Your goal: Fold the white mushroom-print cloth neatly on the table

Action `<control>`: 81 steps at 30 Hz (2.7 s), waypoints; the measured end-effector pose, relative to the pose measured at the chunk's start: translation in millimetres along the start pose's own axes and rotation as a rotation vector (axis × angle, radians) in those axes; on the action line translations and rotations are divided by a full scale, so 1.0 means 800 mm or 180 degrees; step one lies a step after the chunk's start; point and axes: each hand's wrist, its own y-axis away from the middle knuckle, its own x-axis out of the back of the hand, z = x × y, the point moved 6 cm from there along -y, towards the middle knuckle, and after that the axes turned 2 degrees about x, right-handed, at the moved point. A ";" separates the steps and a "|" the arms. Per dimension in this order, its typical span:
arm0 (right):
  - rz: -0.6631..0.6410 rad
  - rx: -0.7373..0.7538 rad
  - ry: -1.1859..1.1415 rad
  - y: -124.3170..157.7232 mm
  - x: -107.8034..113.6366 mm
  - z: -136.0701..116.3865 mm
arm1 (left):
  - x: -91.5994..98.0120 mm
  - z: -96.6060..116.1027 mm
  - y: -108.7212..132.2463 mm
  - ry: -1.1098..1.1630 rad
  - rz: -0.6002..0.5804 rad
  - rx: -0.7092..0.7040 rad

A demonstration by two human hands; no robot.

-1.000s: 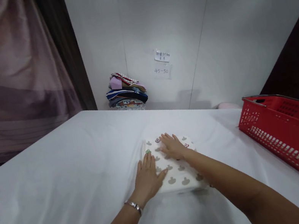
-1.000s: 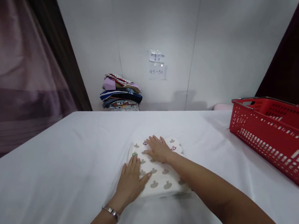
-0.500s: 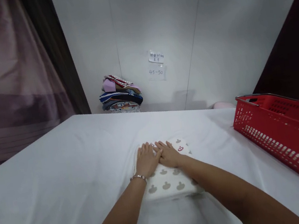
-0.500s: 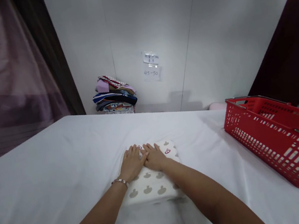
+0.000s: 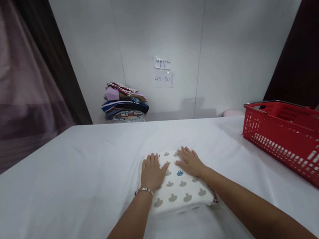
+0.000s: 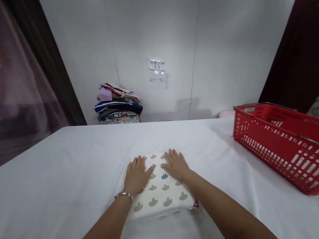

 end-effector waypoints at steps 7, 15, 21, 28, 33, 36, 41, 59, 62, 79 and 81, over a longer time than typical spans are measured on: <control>0.0510 -0.0985 -0.1762 0.084 -0.008 0.044 | 0.000 0.000 -0.001 -0.0054 -0.0008 -0.0042; 0.0745 -0.1246 -0.3664 0.175 -0.007 0.027 | 0.018 -0.007 0.004 0.0132 -0.0209 -0.0190; 0.0426 -0.1532 -0.3539 0.183 -0.001 0.023 | 0.030 -0.033 0.050 0.0262 -0.0257 0.0051; 0.0802 -0.1387 -0.2912 0.176 -0.006 0.036 | 0.024 -0.048 0.059 0.0894 -0.0316 0.0129; 0.1315 -0.0558 -0.1564 0.198 0.016 0.024 | 0.051 -0.044 0.083 0.1173 0.0028 0.0137; 0.1336 0.0232 -0.0881 0.211 0.023 -0.001 | 0.069 -0.027 0.117 0.1023 0.0137 -0.0455; 0.0892 0.0929 -0.0157 0.209 0.013 -0.030 | 0.066 -0.006 0.162 0.0455 -0.0234 -0.1477; 0.0753 0.1166 0.0660 0.210 -0.015 -0.024 | 0.071 0.030 0.163 0.0059 -0.0111 -0.1228; 0.0733 0.1249 0.0659 0.215 -0.010 -0.026 | 0.055 0.035 0.153 0.0102 0.0018 -0.1257; 0.0385 0.1421 0.0619 0.176 -0.037 -0.094 | 0.045 0.014 0.117 0.0236 -0.0146 -0.0625; 0.0310 0.1376 0.0551 0.178 -0.037 -0.092 | 0.042 0.006 0.102 0.0115 -0.0118 -0.0330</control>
